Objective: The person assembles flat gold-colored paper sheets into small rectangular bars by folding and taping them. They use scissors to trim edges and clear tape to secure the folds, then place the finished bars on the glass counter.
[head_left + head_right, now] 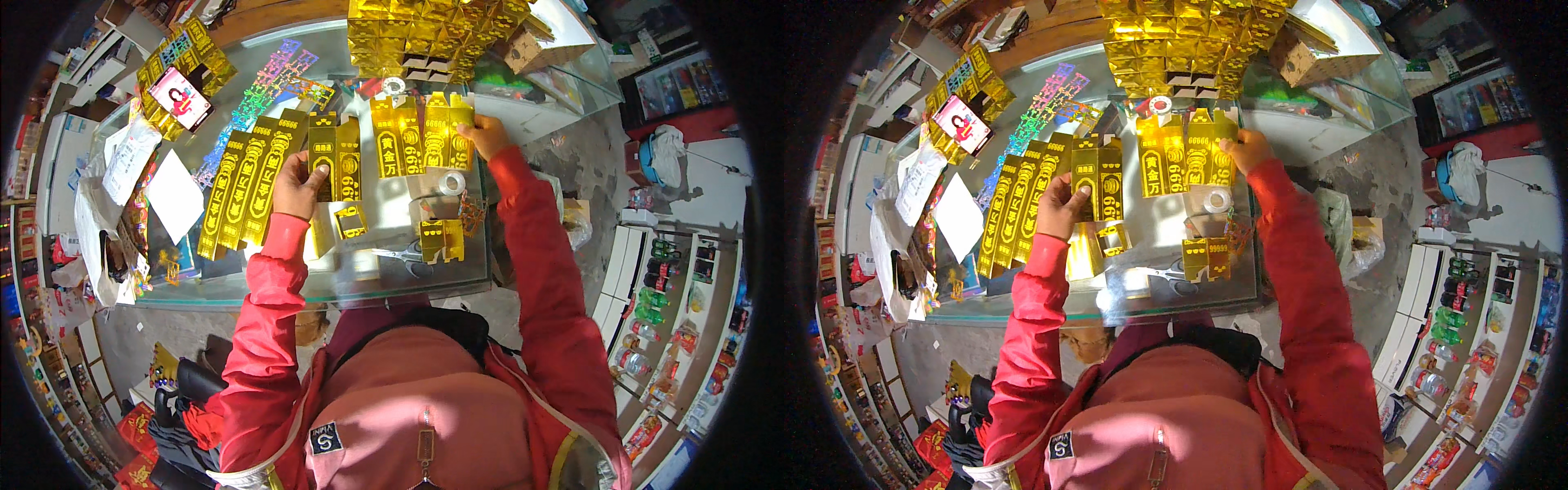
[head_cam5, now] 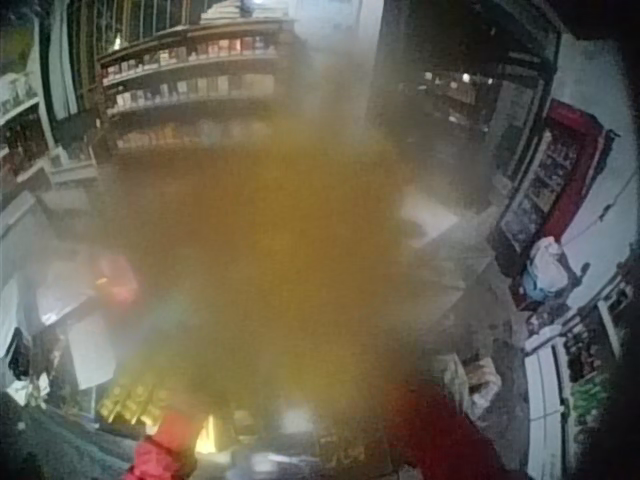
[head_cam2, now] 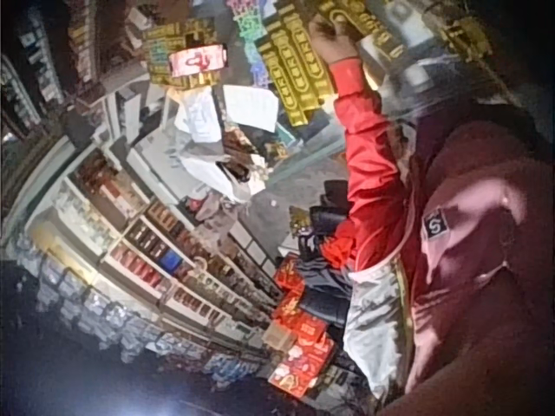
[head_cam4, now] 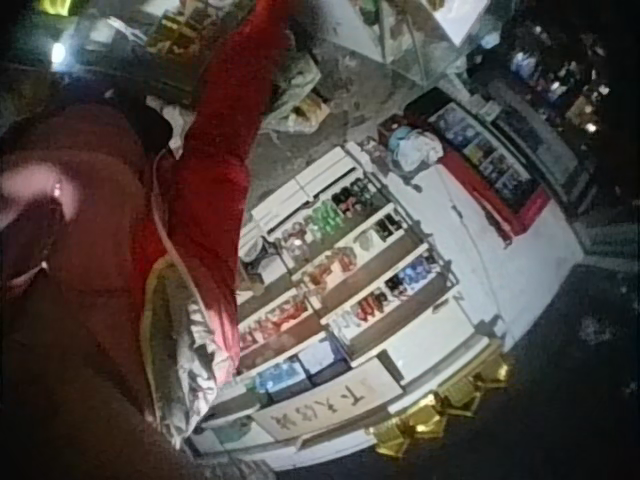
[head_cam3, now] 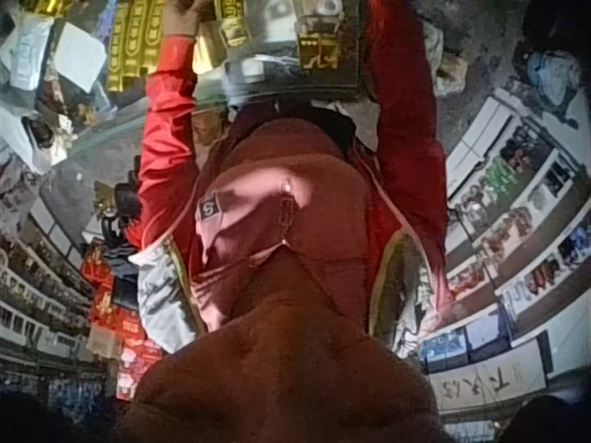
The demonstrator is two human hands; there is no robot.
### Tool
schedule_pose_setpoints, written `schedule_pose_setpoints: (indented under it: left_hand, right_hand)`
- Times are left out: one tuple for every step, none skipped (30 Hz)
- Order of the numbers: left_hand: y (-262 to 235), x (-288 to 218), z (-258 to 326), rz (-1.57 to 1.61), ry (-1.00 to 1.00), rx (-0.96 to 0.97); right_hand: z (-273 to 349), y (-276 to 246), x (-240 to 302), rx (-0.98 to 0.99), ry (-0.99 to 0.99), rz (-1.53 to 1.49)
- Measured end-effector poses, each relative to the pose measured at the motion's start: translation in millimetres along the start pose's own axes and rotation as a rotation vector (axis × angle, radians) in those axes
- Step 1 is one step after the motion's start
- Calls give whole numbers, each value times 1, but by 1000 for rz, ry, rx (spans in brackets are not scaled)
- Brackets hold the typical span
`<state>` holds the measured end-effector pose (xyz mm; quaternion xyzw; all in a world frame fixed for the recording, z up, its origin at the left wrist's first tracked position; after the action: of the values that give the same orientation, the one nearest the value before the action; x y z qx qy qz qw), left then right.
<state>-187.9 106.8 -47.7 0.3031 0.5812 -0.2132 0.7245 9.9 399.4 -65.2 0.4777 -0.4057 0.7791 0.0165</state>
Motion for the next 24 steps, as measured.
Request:
schedule_pose_setpoints:
  left_hand:
    - [1,0,0,-25,2,0]
    - [1,2,0,-45,-16,-4]
    - [0,6,1,-67,-48,-17]
    - [1,5,2,-46,-29,-11]
    - [1,7,2,-27,-35,-16]
    - [0,8,3,-9,-40,-23]
    - [-2,10,3,11,-51,-33]
    - [-3,12,3,23,-64,-39]
    - [-5,13,4,6,-64,-41]
    - [-7,15,4,-9,-74,-44]
    - [-8,18,4,-23,-84,-46]
    - [-9,19,3,-21,-67,-44]
    - [-9,19,2,-19,-48,-41]
    - [-11,22,1,-26,-60,-51]
    - [-11,21,1,-22,-29,-39]
    - [-12,22,1,-26,-29,-40]
    - [-13,25,1,-33,-47,-48]
    - [-13,25,1,-23,-37,-44]
    - [-13,25,1,-18,-46,-47]
    - [-13,27,1,-8,-69,-56]
    - [-13,26,2,-5,-60,-53]
    - [-12,25,2,2,-65,-56]
    - [-12,25,3,13,-80,-60]
    - [-11,24,3,0,-70,-56]
  right_hand:
    - [-11,0,-13,20,77,139]
    - [-17,2,-15,52,35,139]
    - [-23,4,-19,76,52,160]
    - [-25,7,-22,110,63,172]
    - [-26,6,-24,111,89,205]
    - [-26,7,-23,123,106,228]
    - [-27,6,-20,117,100,254]
    - [-25,7,-20,121,146,215]
    - [-23,7,-19,107,173,180]
    - [-20,6,-19,93,205,147]
    - [-19,5,-16,77,191,154]
    - [-18,4,-13,64,183,163]
    - [-16,4,-11,57,184,173]
    - [-16,4,-9,59,184,210]
    - [-15,4,-9,67,194,248]
    - [-14,3,-8,58,188,276]
    - [-14,4,-9,59,201,289]
    - [-15,4,-8,43,198,292]
    - [-15,4,-8,27,194,295]
    - [-16,4,-9,20,202,313]
    - [-18,5,-11,12,211,331]
    - [-19,6,-12,5,220,348]
    - [-20,6,-14,-4,228,354]
    - [-20,6,-15,-14,235,359]
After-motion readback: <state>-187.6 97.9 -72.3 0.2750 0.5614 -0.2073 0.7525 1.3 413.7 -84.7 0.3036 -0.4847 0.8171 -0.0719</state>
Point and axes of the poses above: each hand's wrist, its own z-axis away from the middle knuckle, its own y-axis out of the palm, x = y × z, the point moved 9 cm from there along -z, towards the middle knuckle, and after that the axes turned 13 degrees about z, right-handed, at the moved point
